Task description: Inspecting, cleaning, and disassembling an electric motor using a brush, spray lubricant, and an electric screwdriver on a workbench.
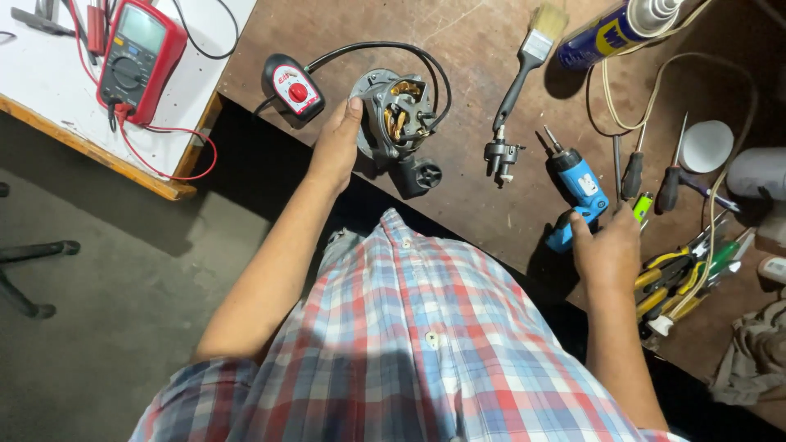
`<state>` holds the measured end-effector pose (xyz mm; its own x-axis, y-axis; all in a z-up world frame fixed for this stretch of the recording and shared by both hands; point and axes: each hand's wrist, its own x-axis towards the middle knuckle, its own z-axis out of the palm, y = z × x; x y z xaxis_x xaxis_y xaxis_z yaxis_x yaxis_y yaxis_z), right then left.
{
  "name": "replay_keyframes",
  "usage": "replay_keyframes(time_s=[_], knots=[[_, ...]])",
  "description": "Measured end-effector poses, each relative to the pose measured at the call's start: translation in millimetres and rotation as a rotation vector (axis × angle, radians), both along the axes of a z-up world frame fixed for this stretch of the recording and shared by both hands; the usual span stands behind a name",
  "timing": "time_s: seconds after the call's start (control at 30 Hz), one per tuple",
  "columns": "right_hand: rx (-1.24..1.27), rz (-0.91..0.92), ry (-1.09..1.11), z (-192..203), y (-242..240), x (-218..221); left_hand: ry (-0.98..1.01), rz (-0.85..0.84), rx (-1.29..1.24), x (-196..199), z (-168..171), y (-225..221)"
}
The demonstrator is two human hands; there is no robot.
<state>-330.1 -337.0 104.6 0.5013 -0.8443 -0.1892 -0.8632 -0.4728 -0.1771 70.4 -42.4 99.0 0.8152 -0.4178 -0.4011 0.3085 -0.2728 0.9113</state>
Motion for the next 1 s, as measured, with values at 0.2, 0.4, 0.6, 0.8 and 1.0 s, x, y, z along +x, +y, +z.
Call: replay_keyframes(time_s=[0.2, 0.4, 0.6, 0.8, 1.0], knots=[[0.204, -0.301, 0.004, -51, -17, 12, 0.029, 0.087, -0.237, 23, -56, -10], [0.582, -0.721, -0.674, -110, -46, -29, 0.141, 0.086, -0.346, 32, -58, -13], [0.594, -0.743, -0.662, 57, 10, -3, 0.238, -0.047, -0.244, 47, -10, -15], [1.22, -0.525, -1.093, 144, 81, 55, 0.149, -0.133, -0.096, 57, 8, -17], [0.676, -0.457, -0.861, 183, 121, 134, -0.62, -0.23, 0.026, 61, 60, -7]])
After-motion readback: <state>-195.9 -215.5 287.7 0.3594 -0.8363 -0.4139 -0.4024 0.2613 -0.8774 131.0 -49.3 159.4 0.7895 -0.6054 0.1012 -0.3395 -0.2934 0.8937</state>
